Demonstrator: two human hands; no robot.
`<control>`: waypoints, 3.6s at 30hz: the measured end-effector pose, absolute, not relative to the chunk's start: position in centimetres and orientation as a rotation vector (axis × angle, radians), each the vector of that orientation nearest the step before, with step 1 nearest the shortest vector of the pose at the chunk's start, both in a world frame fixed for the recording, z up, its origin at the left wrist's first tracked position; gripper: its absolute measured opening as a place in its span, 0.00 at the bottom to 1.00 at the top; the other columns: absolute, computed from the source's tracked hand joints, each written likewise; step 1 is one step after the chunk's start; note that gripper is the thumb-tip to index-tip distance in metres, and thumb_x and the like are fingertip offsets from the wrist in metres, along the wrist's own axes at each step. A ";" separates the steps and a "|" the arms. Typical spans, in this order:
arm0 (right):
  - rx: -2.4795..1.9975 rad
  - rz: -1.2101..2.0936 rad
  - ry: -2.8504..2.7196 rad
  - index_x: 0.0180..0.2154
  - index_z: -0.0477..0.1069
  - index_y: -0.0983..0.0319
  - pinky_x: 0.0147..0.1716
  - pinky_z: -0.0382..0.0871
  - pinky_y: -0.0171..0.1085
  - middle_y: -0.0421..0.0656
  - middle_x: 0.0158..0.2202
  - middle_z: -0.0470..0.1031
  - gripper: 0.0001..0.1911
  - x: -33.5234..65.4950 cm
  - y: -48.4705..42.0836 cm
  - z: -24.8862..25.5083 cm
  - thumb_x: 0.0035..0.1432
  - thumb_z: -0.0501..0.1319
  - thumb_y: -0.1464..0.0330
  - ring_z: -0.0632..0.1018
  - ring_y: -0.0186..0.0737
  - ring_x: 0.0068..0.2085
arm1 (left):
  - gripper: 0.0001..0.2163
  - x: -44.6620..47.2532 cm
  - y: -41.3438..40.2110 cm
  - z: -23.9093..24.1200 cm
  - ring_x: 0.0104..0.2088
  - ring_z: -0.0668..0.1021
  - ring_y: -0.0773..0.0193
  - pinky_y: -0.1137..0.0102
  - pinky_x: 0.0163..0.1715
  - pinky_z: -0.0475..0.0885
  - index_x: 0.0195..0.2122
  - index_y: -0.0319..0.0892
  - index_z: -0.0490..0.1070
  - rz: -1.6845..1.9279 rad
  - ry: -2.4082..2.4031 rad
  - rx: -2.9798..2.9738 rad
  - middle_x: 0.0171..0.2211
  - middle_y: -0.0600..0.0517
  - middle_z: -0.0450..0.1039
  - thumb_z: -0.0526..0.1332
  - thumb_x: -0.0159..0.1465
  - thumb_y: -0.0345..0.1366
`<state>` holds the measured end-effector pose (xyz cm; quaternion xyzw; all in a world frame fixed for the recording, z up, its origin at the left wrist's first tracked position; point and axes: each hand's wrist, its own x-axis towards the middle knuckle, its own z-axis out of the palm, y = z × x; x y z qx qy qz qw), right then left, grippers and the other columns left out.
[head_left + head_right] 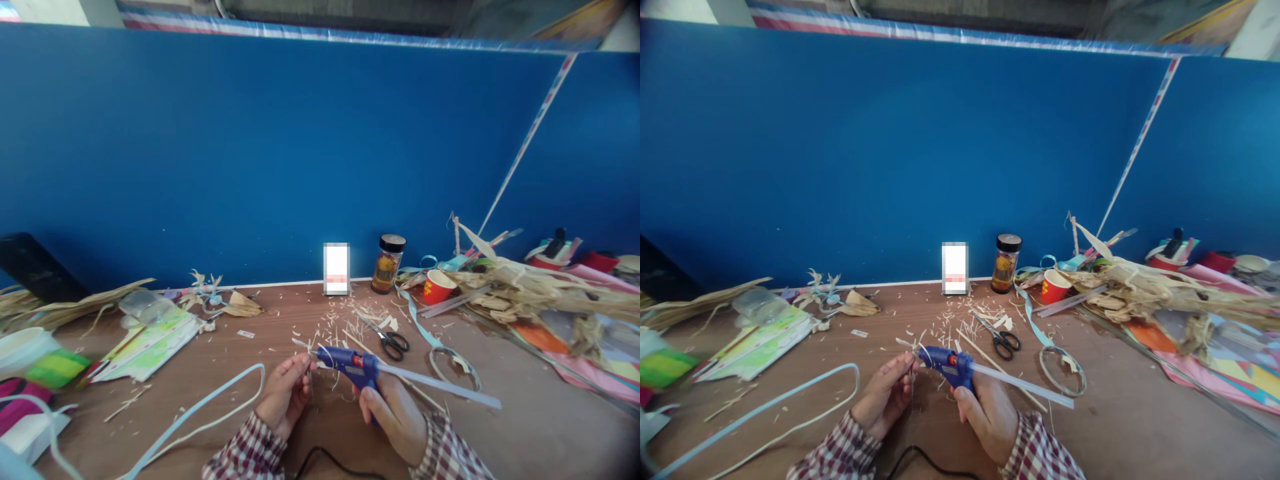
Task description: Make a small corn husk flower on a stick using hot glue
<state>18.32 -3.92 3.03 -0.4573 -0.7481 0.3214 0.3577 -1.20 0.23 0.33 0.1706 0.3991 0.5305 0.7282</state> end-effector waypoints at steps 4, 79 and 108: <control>-1.197 0.843 -1.933 0.28 0.64 0.62 0.30 0.59 0.34 0.40 0.22 0.68 0.18 18.4 -3.9 3.2 0.61 0.43 0.61 0.69 0.35 0.27 | 0.05 -1.2 0.2 0.3 0.15 0.70 0.77 0.82 0.14 0.68 0.30 0.35 0.69 1.166 0.885 0.371 0.22 0.53 0.71 0.63 0.51 0.28; -1.956 -0.343 -1.850 0.46 0.61 0.62 0.37 0.64 0.42 0.47 0.38 0.70 0.17 32.8 -6.2 1.0 0.54 0.50 0.67 0.71 0.44 0.37 | 0.06 -1.3 0.3 0.8 0.16 0.70 0.76 0.82 0.14 0.70 0.32 0.36 0.69 1.167 0.940 0.423 0.25 0.51 0.71 0.56 0.56 0.22; -1.582 0.365 -2.559 0.29 0.73 0.60 0.34 0.63 0.35 0.43 0.31 0.75 0.05 13.3 3.4 2.9 0.47 0.58 0.71 0.74 0.39 0.35 | 0.04 -2.0 0.8 1.1 0.14 0.70 0.77 0.83 0.13 0.68 0.32 0.35 0.69 1.273 0.892 0.367 0.24 0.52 0.72 0.57 0.56 0.24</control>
